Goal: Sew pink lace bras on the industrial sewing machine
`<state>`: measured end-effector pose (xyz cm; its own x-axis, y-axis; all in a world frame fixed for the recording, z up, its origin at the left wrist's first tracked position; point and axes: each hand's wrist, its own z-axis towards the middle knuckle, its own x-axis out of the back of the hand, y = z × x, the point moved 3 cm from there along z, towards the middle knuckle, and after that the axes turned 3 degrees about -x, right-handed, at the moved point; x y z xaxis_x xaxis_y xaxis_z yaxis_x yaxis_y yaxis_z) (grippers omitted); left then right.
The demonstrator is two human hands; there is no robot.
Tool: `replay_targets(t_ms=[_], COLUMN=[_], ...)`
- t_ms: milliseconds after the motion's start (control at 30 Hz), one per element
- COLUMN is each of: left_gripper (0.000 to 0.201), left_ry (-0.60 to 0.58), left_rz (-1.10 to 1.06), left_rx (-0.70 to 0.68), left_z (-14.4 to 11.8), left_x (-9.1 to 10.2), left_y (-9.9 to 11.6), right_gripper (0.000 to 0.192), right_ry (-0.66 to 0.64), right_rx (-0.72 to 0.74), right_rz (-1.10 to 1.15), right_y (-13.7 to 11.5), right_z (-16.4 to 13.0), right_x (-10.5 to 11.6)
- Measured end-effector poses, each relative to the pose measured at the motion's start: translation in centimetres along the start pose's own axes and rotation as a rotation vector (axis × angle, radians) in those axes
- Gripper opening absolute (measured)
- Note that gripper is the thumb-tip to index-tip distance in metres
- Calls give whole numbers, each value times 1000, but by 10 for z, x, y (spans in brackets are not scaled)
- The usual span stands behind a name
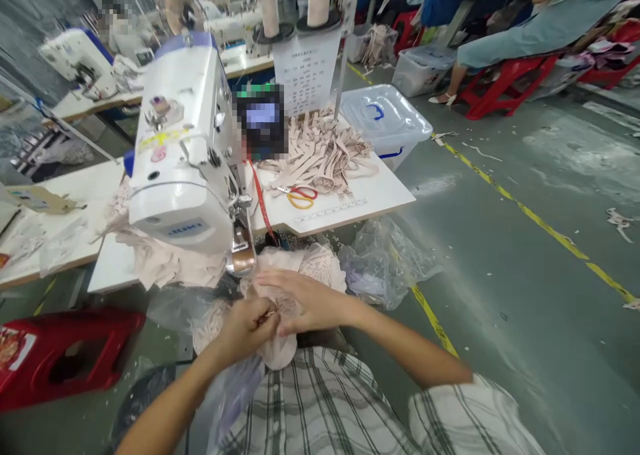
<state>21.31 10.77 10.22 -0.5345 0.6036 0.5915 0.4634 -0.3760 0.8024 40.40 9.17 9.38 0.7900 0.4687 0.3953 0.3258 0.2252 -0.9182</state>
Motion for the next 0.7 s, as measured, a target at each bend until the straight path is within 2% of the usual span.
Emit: replay_targets(t_ms=[33, 67, 133, 233, 333, 433, 500, 567, 700], left_gripper=[23, 26, 33, 41, 38, 39, 43, 42, 36], left_ry=[-44, -73, -80, -83, -64, 33, 119, 215, 337], left_rz=[28, 49, 121, 205, 142, 87, 104, 132, 124], left_rx=[-28, -36, -4, 64, 168, 295, 315, 280, 99], left_z=[1, 1, 3, 6, 12, 22, 29, 36, 51], left_x=[3, 8, 24, 51, 76, 95, 103, 108, 113], left_y=[6, 9, 10, 2, -13, -30, -40, -48, -59], right_gripper=[72, 64, 47, 48, 45, 41, 37, 35, 36], right_ry=[-78, -146, -199, -138, -51, 37, 62, 61, 52], right_rx=[76, 124, 148, 177, 195, 79, -29, -118, -191], right_rz=[-26, -43, -95, -219, -283, -235, -174, -114, -36], right_y=[1, 3, 8, 8, 5, 10, 14, 17, 21], right_z=[10, 18, 29, 39, 54, 75, 86, 95, 104], right_x=[-2, -4, -5, 1, 10, 20, 25, 30, 36])
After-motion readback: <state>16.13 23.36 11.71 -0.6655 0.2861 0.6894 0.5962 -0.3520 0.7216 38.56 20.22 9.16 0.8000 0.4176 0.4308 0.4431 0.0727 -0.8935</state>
